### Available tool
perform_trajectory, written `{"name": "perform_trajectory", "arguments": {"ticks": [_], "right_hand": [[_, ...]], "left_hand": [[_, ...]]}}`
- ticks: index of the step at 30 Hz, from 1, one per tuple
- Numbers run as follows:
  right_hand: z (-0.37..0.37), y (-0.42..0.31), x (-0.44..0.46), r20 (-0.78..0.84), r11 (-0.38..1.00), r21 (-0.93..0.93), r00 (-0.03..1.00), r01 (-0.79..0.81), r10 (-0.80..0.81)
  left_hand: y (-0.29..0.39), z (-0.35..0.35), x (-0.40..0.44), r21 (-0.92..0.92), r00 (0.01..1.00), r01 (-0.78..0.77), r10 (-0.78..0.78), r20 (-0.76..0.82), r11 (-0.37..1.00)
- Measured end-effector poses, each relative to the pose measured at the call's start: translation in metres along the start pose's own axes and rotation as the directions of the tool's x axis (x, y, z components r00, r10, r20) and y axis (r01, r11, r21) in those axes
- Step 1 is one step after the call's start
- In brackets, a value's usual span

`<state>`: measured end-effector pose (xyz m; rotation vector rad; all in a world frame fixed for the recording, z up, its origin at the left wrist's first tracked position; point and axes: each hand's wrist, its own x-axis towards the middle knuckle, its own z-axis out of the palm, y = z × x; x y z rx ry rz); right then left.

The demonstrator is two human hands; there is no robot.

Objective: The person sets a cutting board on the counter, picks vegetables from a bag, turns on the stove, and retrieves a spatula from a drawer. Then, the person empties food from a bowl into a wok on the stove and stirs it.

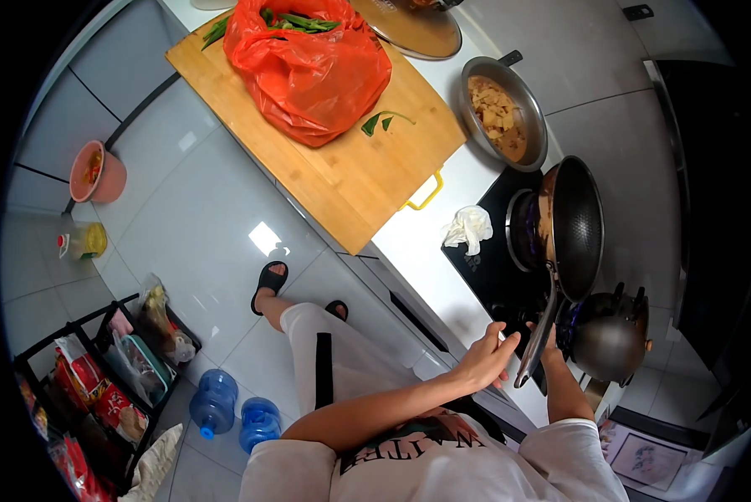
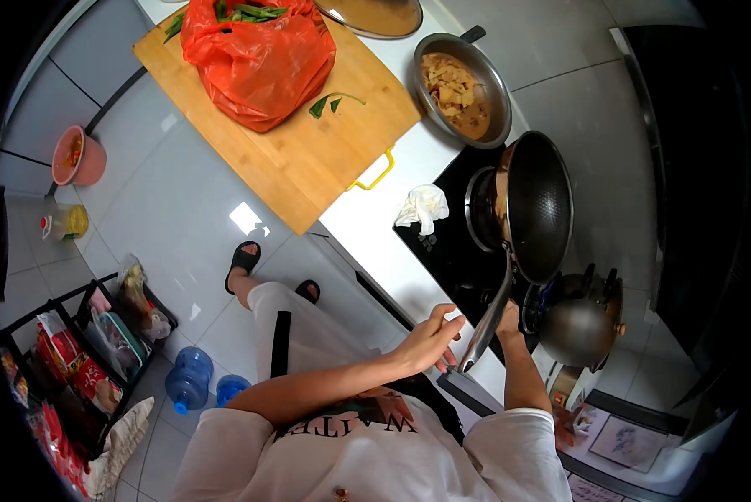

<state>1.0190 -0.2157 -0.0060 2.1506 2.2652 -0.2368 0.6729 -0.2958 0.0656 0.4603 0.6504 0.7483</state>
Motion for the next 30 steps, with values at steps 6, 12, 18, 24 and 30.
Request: {"name": "perform_trajectory", "arguments": {"ticks": [6,12,18,24,30], "right_hand": [[0.024,0.045,0.002,-0.021,0.935,0.342,0.994,-0.096,0.110],[0.023,0.044,0.001,-0.039,0.924,0.381,0.999,0.012,0.003],[0.012,0.022,0.000,-0.049,0.973,0.218,0.997,0.076,-0.067],[-0.037,-0.049,-0.001,0.138,0.997,-0.070,0.990,0.026,-0.016],[0.001,-0.009,0.007,0.011,0.986,0.010,0.986,-0.165,0.165]], "left_hand": [[0.001,-0.005,-0.001,0.003,1.000,0.010,-0.010,-0.019,1.000],[0.000,-0.008,-0.001,0.026,1.000,0.013,-0.012,-0.016,1.000],[-0.003,-0.011,-0.001,0.031,1.000,0.008,-0.007,-0.021,0.999],[0.001,-0.020,-0.003,0.038,0.998,0.037,-0.036,-0.050,0.999],[-0.002,-0.026,0.002,-0.013,0.992,0.010,-0.011,-0.125,1.000]]}}
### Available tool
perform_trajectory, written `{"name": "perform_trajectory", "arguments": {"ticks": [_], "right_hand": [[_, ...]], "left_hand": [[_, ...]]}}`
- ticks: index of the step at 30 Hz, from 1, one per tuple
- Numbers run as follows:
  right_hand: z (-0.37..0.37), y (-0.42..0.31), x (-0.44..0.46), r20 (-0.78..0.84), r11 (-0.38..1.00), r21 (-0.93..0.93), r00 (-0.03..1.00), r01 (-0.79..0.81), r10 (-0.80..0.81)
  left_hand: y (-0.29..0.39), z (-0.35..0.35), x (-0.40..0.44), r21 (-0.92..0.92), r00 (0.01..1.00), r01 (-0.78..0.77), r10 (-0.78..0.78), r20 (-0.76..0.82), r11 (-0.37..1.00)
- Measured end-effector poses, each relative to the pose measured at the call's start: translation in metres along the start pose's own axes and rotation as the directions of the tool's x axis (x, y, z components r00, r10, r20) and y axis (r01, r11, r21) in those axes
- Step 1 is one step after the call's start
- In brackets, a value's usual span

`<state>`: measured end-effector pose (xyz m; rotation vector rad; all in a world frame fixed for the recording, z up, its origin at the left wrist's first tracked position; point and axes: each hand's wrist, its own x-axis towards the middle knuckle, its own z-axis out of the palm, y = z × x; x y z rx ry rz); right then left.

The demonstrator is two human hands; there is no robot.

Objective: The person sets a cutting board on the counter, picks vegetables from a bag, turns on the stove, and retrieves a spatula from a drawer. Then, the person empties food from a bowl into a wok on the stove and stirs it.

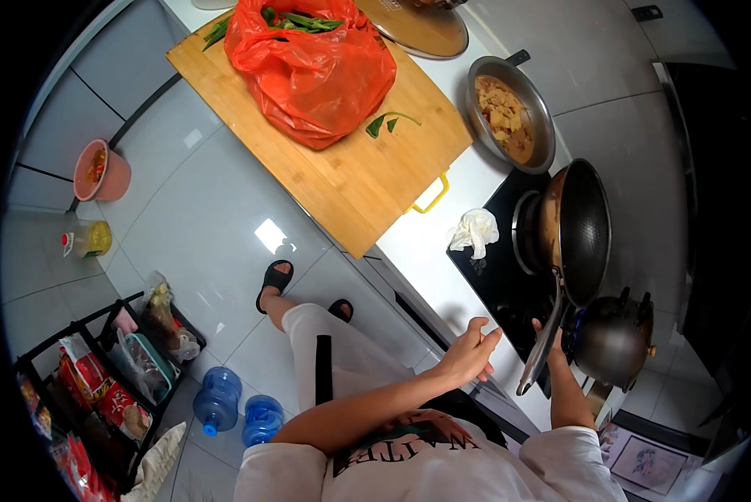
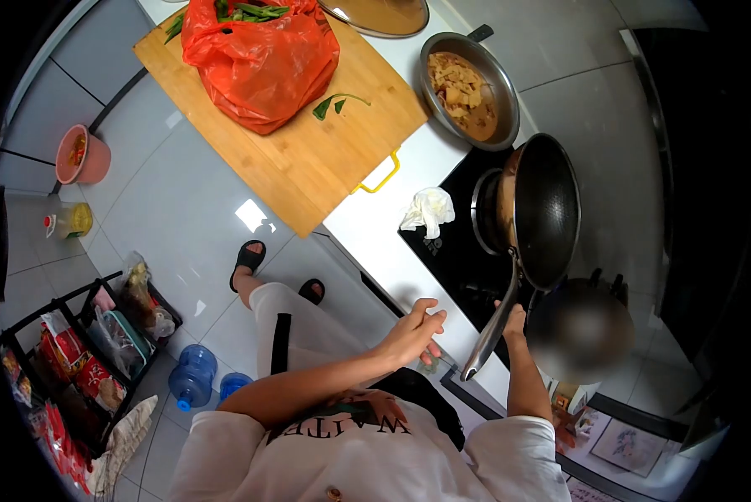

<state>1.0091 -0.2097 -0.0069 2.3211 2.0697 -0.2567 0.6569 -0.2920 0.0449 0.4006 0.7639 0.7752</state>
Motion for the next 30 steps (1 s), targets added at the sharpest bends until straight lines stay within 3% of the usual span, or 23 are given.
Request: {"name": "perform_trajectory", "arguments": {"ticks": [2,3,6,11,18,21,30], "right_hand": [[0.012,0.021,0.007,0.132,0.874,0.230,0.904,-0.427,0.407],[0.011,0.017,0.006,0.132,0.874,0.230,0.903,-0.428,0.408],[-0.006,-0.028,-0.007,-0.047,0.949,0.129,0.954,-0.289,0.297],[0.000,-0.016,-0.006,-0.067,0.978,-0.200,0.996,-0.068,0.056],[0.003,-0.004,-0.007,-0.027,0.998,0.049,0.999,0.037,-0.036],[0.009,0.002,-0.005,0.007,0.865,0.496,0.996,-0.079,0.087],[0.005,0.009,-0.008,-0.048,0.974,0.222,0.998,0.043,-0.033]], "left_hand": [[-0.003,0.002,0.001,-0.002,0.999,-0.032,0.032,-0.023,0.999],[-0.003,0.002,0.002,0.005,0.999,-0.031,0.031,-0.020,1.000],[0.004,0.002,0.000,0.020,1.000,0.006,-0.006,0.010,1.000],[0.001,0.001,-0.001,0.030,0.999,0.040,-0.041,0.036,0.999],[-0.001,-0.003,-0.003,0.032,0.999,0.040,-0.041,0.016,0.999],[-0.002,-0.004,-0.004,0.035,0.999,0.042,-0.043,0.016,0.999],[-0.006,-0.005,-0.001,0.037,0.999,0.050,-0.050,0.002,0.998]]}}
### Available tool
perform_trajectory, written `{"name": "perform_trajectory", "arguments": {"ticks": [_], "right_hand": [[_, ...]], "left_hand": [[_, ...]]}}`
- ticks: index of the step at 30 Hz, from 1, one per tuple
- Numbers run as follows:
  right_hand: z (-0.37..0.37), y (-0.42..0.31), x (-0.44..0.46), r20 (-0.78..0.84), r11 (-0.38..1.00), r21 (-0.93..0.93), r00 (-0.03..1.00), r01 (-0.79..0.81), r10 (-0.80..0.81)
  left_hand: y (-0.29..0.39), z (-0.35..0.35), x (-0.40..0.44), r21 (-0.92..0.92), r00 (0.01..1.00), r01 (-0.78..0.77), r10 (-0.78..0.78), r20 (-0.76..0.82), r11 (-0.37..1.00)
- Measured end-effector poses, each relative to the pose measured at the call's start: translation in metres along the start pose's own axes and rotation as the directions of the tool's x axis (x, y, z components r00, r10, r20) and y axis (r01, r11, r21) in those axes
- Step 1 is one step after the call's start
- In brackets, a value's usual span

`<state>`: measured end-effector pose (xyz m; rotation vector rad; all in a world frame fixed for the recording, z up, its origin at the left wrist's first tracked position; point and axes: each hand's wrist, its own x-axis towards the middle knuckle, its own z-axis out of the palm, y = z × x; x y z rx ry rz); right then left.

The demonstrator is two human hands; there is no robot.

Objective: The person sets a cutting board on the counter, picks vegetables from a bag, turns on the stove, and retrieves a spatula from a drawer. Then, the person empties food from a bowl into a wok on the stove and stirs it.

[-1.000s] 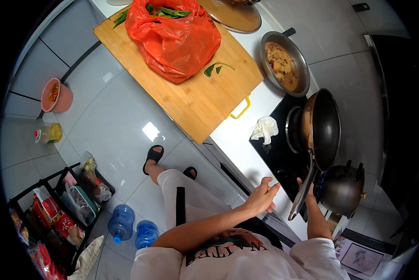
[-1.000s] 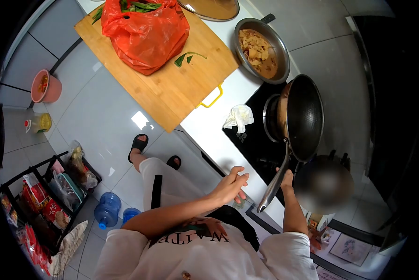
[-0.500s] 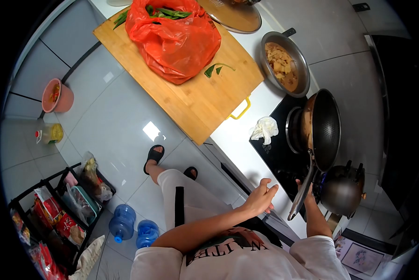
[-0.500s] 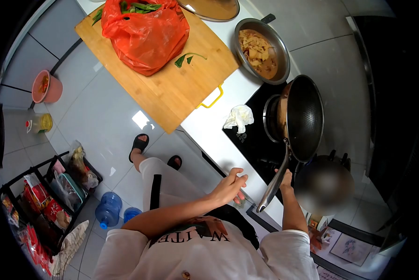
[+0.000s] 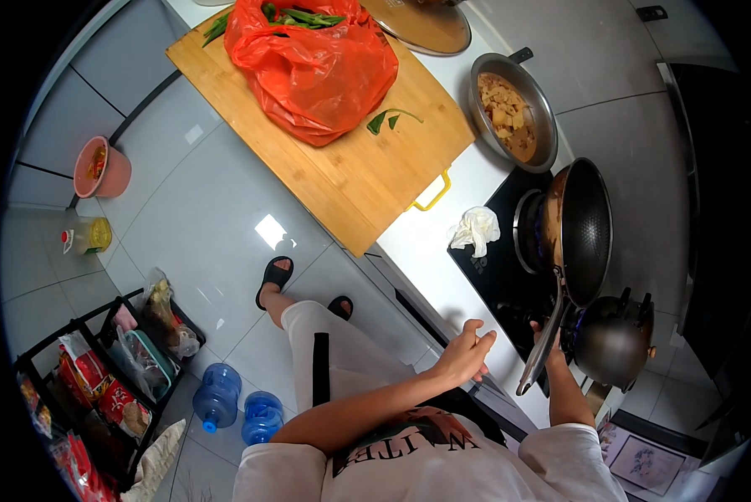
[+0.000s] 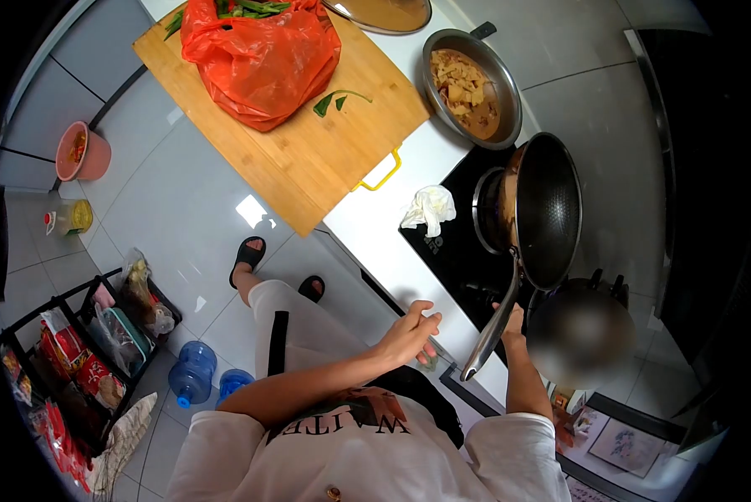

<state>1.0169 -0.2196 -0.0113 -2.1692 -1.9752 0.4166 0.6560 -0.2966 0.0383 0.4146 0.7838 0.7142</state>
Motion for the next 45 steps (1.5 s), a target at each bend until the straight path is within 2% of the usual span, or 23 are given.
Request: {"name": "perform_trajectory", "arguments": {"ticks": [9,14,15,16,18,20,21,24,26,27,28,30,32,34,36,38,41,45], "right_hand": [[0.000,-0.003,0.000,-0.003,0.993,-0.087,0.997,0.080,-0.080],[-0.006,-0.001,0.004,0.074,0.947,-0.288,0.989,0.141,-0.125],[-0.011,-0.005,0.000,0.156,0.990,-0.134,0.985,-0.050,0.071],[-0.012,-0.007,-0.004,0.156,0.990,-0.134,0.985,-0.050,0.071],[-0.012,-0.014,-0.009,0.120,0.978,-0.086,0.973,-0.190,0.199],[-0.026,-0.066,-0.021,0.043,0.939,-0.276,0.974,-0.203,0.223],[-0.021,-0.030,-0.019,0.023,0.922,-0.330,0.975,-0.203,0.222],[-0.038,-0.058,-0.037,-0.148,0.951,-0.055,0.945,-0.303,0.293],[-0.051,-0.057,-0.037,-0.165,0.891,0.143,0.878,-0.430,0.450],[-0.054,-0.029,-0.036,-0.329,0.950,0.177,0.894,-0.257,0.303],[-0.049,-0.007,-0.029,-0.492,0.980,0.184,0.857,-0.073,0.156],[-0.085,-0.061,-0.026,-0.399,0.911,0.381,0.860,-0.159,0.317],[-0.107,-0.099,-0.015,-0.472,0.883,0.468,0.837,-0.029,0.278],[-0.127,-0.149,-0.008,-0.478,0.816,0.569,0.847,0.098,0.232],[-0.140,-0.203,-0.003,-0.492,0.764,0.614,0.853,0.199,0.174],[-0.152,-0.265,-0.010,-0.485,0.724,0.632,0.870,0.277,0.091],[-0.137,-0.311,-0.001,-0.468,0.702,0.635,0.884,0.322,0.018],[-0.118,-0.367,-0.001,-0.367,0.694,0.644,0.926,0.322,-0.089]], "left_hand": [[0.000,0.000,-0.001,-0.018,1.000,0.015,-0.016,-0.014,1.000],[-0.001,-0.006,-0.003,-0.034,0.999,0.009,-0.010,-0.034,0.999],[-0.002,-0.008,-0.002,-0.036,0.999,0.005,-0.007,-0.053,0.999],[-0.003,-0.009,-0.002,-0.038,0.997,0.001,-0.004,-0.072,0.999],[-0.002,-0.012,-0.004,-0.038,0.997,0.006,-0.009,-0.071,0.999],[0.003,-0.015,-0.006,-0.030,0.997,0.003,-0.006,-0.079,1.000],[0.004,-0.015,-0.008,-0.032,0.997,0.011,-0.013,-0.077,0.999],[0.008,-0.014,-0.014,-0.010,0.995,0.008,-0.009,-0.094,1.000],[0.008,-0.015,-0.016,0.040,0.995,0.034,-0.030,-0.094,0.999],[0.012,-0.015,-0.021,0.050,0.995,0.026,-0.021,-0.093,0.998],[0.016,-0.016,-0.025,0.072,0.993,0.012,-0.004,-0.116,0.997],[0.021,-0.022,-0.029,0.108,0.996,0.060,-0.052,-0.074,0.992],[0.028,-0.030,-0.034,0.145,0.993,0.048,-0.032,-0.109,0.988],[0.042,-0.042,-0.044,0.201,0.994,0.070,-0.051,-0.099,0.977],[0.055,-0.053,-0.052,0.229,0.992,0.046,-0.018,-0.122,0.972],[0.074,-0.064,-0.061,0.269,0.993,0.080,-0.053,-0.108,0.960],[0.098,-0.096,-0.076,0.309,0.989,0.035,0.010,-0.145,0.950],[0.120,-0.131,-0.098,0.328,0.981,0.030,0.036,-0.193,0.944]]}}
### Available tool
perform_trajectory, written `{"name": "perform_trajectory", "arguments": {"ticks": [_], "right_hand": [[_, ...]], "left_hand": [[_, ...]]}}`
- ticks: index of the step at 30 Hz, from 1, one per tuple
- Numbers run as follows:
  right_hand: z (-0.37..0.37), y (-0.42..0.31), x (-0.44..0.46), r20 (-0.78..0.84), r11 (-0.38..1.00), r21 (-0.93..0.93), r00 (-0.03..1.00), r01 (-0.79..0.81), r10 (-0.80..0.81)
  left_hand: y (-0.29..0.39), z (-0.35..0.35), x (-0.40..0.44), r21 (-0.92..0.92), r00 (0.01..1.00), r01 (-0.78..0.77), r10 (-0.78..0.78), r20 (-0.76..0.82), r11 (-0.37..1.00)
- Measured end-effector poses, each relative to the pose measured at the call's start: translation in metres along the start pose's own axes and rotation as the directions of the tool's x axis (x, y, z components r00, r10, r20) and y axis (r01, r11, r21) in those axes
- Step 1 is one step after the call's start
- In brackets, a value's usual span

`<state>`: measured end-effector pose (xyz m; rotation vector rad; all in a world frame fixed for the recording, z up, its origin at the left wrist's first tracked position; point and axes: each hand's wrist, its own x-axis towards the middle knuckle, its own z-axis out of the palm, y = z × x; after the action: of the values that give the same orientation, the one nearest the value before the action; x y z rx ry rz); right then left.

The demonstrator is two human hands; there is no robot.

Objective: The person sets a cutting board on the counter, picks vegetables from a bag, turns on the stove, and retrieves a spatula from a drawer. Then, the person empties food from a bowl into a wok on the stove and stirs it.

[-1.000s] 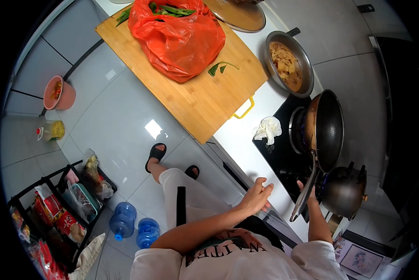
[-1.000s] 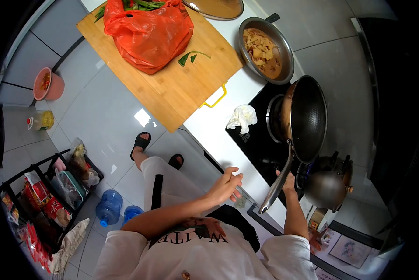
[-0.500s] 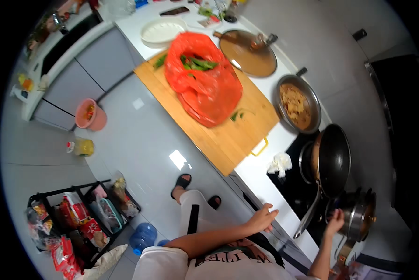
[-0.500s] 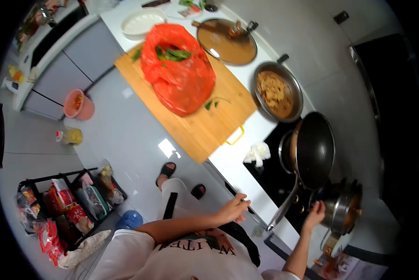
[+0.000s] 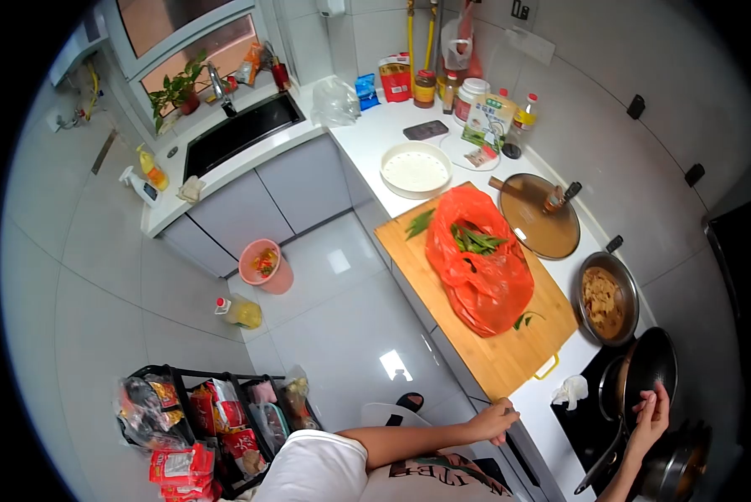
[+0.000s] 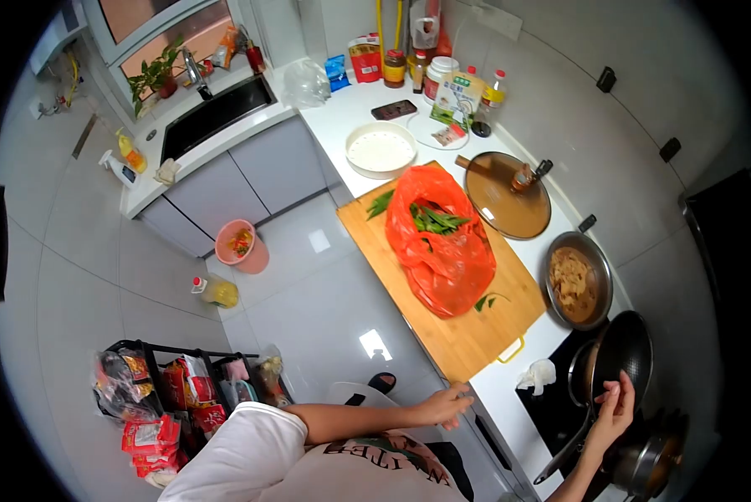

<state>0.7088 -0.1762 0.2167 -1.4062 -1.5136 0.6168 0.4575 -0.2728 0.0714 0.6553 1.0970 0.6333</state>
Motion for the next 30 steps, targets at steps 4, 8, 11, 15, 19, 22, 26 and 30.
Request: {"name": "perform_trajectory", "arguments": {"ticks": [4,8,11,15,19,22,26,30], "right_hand": [[0.042,-0.024,-0.001,0.170,0.999,-0.027,0.985,0.021,-0.016],[0.072,-0.057,0.008,0.374,0.990,-0.094,0.925,0.107,-0.064],[0.083,-0.067,0.021,0.513,0.953,-0.155,0.845,0.261,-0.148],[0.094,-0.095,0.029,0.639,0.884,-0.127,0.719,0.449,-0.273],[0.089,-0.114,0.022,0.742,0.881,-0.118,0.631,0.458,-0.229],[0.073,-0.110,-0.001,0.797,0.863,-0.085,0.554,0.498,-0.241],[0.050,-0.119,-0.034,0.890,0.929,0.029,0.414,0.368,-0.192],[0.007,-0.097,-0.041,0.769,0.957,0.061,0.598,0.284,-0.227]], "left_hand": [[-0.008,-0.029,-0.010,0.003,0.995,-0.047,0.047,-0.085,0.999],[-0.015,-0.043,-0.015,-0.059,0.993,-0.003,-0.004,-0.118,0.998],[-0.018,-0.042,-0.024,-0.120,0.984,-0.014,-0.007,-0.178,0.993],[-0.031,-0.041,-0.029,-0.198,0.976,-0.042,-0.002,-0.216,0.979],[-0.028,-0.039,-0.035,-0.221,0.965,-0.026,-0.034,-0.261,0.975],[-0.053,-0.040,-0.023,-0.275,0.943,-0.055,-0.040,-0.330,0.960],[-0.054,-0.023,-0.024,-0.190,0.946,0.022,-0.082,-0.313,0.981],[-0.066,-0.007,-0.013,-0.184,0.941,0.027,-0.087,-0.327,0.982]]}}
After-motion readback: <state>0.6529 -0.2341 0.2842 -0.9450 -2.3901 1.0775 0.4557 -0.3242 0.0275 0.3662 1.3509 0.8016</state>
